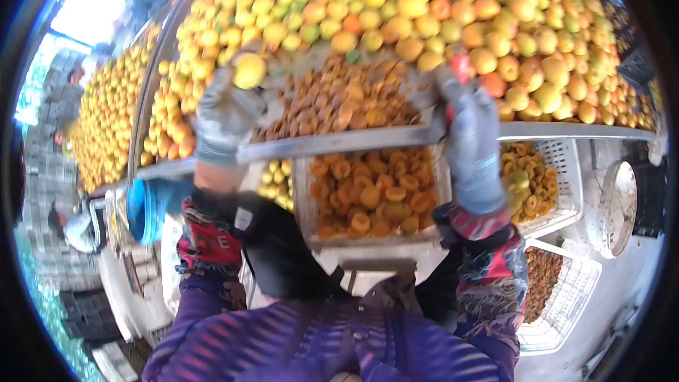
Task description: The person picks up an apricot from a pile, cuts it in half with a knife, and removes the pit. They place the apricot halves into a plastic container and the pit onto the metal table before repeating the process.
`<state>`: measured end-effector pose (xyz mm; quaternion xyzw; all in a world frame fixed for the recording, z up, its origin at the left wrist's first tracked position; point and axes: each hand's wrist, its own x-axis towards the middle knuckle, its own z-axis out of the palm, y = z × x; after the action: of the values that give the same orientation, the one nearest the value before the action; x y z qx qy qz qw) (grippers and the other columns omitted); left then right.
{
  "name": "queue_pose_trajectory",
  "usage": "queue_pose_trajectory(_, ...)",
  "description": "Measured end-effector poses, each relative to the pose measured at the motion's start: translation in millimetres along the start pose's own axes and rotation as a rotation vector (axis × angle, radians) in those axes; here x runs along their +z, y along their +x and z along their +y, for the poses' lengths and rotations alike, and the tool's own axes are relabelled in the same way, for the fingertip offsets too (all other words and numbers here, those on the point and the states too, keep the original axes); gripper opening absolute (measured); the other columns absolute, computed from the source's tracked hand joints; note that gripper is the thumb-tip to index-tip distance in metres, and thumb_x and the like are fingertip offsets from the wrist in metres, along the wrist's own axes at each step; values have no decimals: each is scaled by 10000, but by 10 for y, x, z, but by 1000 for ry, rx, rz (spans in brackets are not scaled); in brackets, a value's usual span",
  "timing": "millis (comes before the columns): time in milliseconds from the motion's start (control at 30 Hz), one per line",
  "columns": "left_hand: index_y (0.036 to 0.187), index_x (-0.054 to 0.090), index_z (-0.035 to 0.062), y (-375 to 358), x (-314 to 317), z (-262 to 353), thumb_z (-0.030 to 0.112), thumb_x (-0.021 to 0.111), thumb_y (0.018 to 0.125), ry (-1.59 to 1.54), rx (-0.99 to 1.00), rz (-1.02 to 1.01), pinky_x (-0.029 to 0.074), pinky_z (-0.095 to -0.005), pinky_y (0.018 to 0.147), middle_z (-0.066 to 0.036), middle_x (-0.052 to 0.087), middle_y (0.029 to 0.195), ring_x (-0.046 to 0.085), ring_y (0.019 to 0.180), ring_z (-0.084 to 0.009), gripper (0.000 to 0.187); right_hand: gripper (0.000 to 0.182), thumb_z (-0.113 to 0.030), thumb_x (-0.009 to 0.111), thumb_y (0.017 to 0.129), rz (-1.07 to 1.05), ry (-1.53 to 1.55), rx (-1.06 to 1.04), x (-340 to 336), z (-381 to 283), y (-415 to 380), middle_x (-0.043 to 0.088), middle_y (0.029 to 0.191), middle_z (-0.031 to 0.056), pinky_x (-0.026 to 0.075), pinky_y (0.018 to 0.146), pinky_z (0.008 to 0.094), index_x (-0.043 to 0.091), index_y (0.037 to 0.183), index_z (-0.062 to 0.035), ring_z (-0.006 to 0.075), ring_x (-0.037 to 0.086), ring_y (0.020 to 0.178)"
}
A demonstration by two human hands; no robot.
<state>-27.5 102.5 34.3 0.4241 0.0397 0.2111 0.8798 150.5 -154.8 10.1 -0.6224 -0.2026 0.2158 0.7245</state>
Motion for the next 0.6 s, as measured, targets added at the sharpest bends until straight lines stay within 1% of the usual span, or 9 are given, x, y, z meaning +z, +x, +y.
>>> queue_pose_trajectory(67,1285,441,-23,-469,-44,285,266,569,887,111,70,-5,498,-344,762,-203,594,1084,601,900,-246,508,390,-318,422,964,13,-82,-230,-20,100,1,598,759,18,304,444,194,602,1058,15,46,393,499)
queue_pose_trajectory(133,1306,406,-35,-1025,-222,427,269,590,862,190,149,92,507,-340,763,-250,577,1095,606,880,-264,568,415,-332,401,974,3,45,2,-26,-34,-20,592,806,12,291,440,199,589,1088,20,41,351,509)
queue_pose_trajectory(333,1217,511,19,-2518,-1016,-16,254,610,856,130,139,696,520,-348,753,-147,593,1052,611,881,-263,442,427,-325,452,969,-131,108,-65,-162,84,27,604,810,45,277,464,192,562,1130,55,43,354,534)
queue_pose_trajectory(400,1221,506,4,-2864,-1433,-349,133,577,879,6,101,934,525,-381,806,-142,571,1106,609,932,-282,373,428,-320,449,970,-136,65,-23,-59,91,36,593,798,40,277,466,190,558,1143,55,43,354,535)
queue_pose_trajectory(467,1227,495,-17,-3009,-1528,-523,-10,539,861,1155,-169,869,531,-394,847,-146,536,1162,603,975,-294,369,402,-304,457,964,-29,121,63,53,72,24,563,746,18,286,465,186,573,1128,44,44,346,524)
queue_pose_trajectory(500,1222,489,-37,-3187,-1785,-598,-73,539,823,1445,-63,662,549,-376,828,-157,502,1212,608,973,-294,404,365,-289,473,955,-51,138,-7,78,146,17,547,754,8,300,462,187,596,1081,31,42,363,529)
queue_pose_trajectory(533,1221,488,-29,-3309,-2054,-715,-49,545,812,631,-116,873,559,-355,806,-144,512,1215,624,935,-287,413,353,-280,453,956,-65,164,106,-39,205,103,568,815,17,317,474,188,606,1068,18,35,409,565)
queue_pose_trajectory(567,1224,492,-5,-3095,-1713,-599,1,517,858,436,-50,925,559,-340,769,-129,550,1163,637,889,-261,367,360,-282,425,964,-16,90,121,33,162,67,580,835,14,328,480,195,612,1081,4,44,449,591)
queue_pose_trajectory(600,1229,493,14,-2926,-1638,-483,96,506,899,458,-142,1093,545,-308,717,-103,595,1068,643,869,-223,340,367,-316,440,961,74,-390,-508,51,404,18,593,778,11,330,470,197,623,1034,-7,60,461,565)
